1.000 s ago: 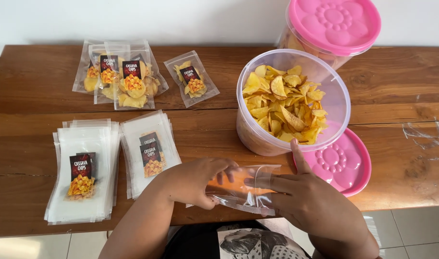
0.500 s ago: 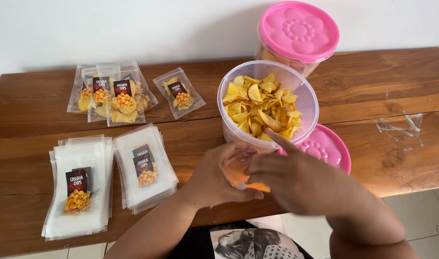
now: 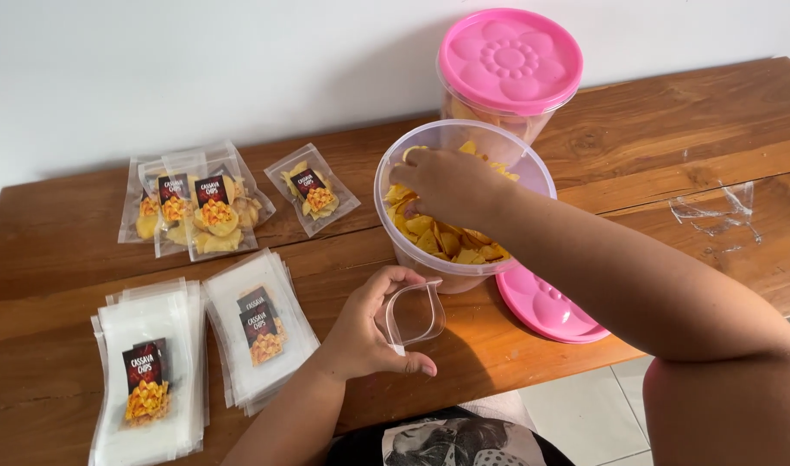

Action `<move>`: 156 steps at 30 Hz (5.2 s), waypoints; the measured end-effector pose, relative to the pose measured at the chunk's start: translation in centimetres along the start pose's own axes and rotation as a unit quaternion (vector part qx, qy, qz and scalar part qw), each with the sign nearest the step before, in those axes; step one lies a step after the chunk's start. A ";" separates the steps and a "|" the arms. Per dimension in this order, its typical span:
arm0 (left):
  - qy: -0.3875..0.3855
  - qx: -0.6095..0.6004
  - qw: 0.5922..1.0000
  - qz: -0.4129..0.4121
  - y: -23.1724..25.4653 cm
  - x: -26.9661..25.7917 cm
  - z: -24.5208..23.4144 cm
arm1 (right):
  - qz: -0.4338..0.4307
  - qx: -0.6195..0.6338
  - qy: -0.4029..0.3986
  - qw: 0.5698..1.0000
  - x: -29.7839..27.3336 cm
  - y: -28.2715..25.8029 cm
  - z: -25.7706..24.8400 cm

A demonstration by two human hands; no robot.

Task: Manually transferring cassava chips from a large container into small plastic pouches and arranging them on a table.

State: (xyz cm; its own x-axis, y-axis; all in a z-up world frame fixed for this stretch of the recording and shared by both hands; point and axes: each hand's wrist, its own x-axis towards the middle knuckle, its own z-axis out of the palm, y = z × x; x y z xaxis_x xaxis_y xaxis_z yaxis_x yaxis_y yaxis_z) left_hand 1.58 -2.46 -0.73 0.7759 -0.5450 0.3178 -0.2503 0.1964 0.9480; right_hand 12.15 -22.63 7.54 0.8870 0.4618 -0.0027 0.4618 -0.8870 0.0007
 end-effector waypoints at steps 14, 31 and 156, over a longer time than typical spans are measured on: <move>-0.024 -0.152 0.988 -0.007 -0.4 0.3 -0.1 | 0.058 0.221 0.076 0.971 -3.0 3.3 -3.7; -0.058 -0.184 0.981 0.009 -2.3 -0.3 -0.5 | 0.034 0.586 0.177 0.790 -7.8 -0.1 -2.6; -0.242 -0.315 0.918 -0.013 -1.1 -1.3 -0.5 | -0.273 0.319 0.078 0.904 -11.0 -5.7 -6.0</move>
State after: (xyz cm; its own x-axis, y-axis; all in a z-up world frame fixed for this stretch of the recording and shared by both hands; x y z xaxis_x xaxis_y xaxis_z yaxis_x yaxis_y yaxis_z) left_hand 1.20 -1.58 -2.23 0.3909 -0.8241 0.4099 0.2669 0.5277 0.8064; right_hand -0.24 -22.68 13.52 0.5396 0.7816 0.3130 0.7797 -0.3237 -0.5360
